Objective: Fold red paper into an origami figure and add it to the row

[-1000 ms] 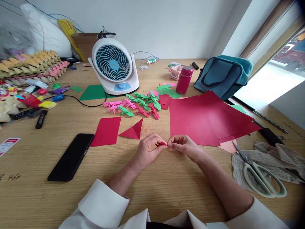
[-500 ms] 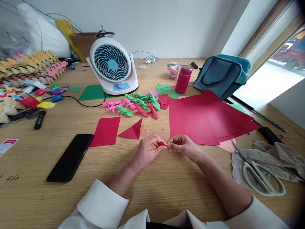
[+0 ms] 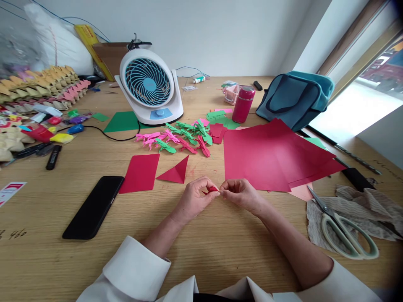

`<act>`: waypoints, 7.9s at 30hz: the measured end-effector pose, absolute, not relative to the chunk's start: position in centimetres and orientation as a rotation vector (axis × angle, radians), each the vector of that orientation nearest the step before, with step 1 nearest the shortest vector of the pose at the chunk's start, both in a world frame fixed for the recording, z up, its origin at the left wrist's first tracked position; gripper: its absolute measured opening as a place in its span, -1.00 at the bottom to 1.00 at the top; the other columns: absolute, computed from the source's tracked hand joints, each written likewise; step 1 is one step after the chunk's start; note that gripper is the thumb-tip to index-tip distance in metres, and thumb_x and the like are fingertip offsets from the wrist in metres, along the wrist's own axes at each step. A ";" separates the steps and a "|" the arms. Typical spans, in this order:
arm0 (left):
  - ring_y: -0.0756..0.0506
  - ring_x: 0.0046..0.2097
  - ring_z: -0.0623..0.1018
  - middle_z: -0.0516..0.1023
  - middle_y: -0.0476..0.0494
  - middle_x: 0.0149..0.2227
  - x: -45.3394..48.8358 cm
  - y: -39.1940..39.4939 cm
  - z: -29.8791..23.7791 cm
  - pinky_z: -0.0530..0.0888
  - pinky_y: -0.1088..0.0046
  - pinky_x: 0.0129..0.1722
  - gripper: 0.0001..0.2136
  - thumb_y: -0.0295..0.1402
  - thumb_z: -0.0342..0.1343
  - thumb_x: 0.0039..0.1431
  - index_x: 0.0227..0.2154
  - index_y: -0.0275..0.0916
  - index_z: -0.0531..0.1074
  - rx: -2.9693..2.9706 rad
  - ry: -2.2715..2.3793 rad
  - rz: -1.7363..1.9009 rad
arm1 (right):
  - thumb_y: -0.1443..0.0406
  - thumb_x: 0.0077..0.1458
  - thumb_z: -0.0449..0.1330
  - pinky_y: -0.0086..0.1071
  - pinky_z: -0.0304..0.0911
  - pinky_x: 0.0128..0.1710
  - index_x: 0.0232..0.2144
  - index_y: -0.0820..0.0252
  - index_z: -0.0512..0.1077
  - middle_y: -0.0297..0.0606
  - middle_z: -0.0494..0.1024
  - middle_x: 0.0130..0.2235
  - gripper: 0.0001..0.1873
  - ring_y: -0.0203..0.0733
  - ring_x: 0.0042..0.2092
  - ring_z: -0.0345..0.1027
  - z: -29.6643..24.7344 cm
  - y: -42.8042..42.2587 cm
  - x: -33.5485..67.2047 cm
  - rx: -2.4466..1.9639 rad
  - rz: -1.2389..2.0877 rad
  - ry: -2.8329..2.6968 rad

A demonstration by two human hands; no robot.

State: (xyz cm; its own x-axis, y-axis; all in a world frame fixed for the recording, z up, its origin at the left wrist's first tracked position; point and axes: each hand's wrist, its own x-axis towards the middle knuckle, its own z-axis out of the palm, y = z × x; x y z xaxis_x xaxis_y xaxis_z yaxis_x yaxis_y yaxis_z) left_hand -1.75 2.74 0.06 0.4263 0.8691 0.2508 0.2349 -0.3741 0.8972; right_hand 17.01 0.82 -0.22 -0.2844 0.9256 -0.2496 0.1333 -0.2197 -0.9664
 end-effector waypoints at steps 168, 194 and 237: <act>-0.01 -0.34 0.49 0.57 -0.05 -0.38 -1.4 2.7 -1.7 0.42 0.49 -0.27 -0.84 -0.29 0.31 0.00 -0.40 -0.26 0.52 1.336 1.026 1.084 | 0.11 0.14 0.26 -0.34 0.20 -0.32 -0.49 0.14 0.38 -0.27 0.36 -0.35 -0.71 -0.20 -0.33 0.24 -2.2 -0.2 14.6 -1.155 1.037 -1.387; 0.01 -0.31 0.55 0.63 -0.02 -0.41 -1.2 2.4 -0.1 0.46 0.51 -0.21 -0.78 -0.32 0.45 -0.18 -0.49 -0.29 0.56 0.927 0.898 1.030 | 0.13 0.11 0.28 -0.36 0.23 -0.31 -0.45 0.16 0.40 -0.31 0.40 -0.38 -0.75 -0.24 -0.34 0.28 -1.9 -0.6 14.4 -1.132 1.095 -1.361; 0.01 -0.36 0.44 0.49 -0.01 -0.44 -2.0 3.0 -0.1 0.36 0.53 -0.30 -0.81 -0.26 0.27 0.05 -0.45 -0.29 0.49 1.272 0.949 0.955 | 0.01 0.03 0.31 -0.40 0.21 -0.40 -0.47 0.15 0.38 -0.35 0.42 -0.46 -0.64 -0.27 -0.42 0.25 -1.5 -0.2 14.6 -1.156 1.229 -1.246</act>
State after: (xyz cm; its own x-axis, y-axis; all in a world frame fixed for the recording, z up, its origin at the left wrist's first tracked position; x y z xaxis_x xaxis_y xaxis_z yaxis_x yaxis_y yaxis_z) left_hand -2.00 3.01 -0.14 0.3252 0.9448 -0.0401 -0.0458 0.0581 0.9973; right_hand 14.57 -0.16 -1.48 -0.0461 0.9985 0.0284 -0.0149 0.0277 -0.9995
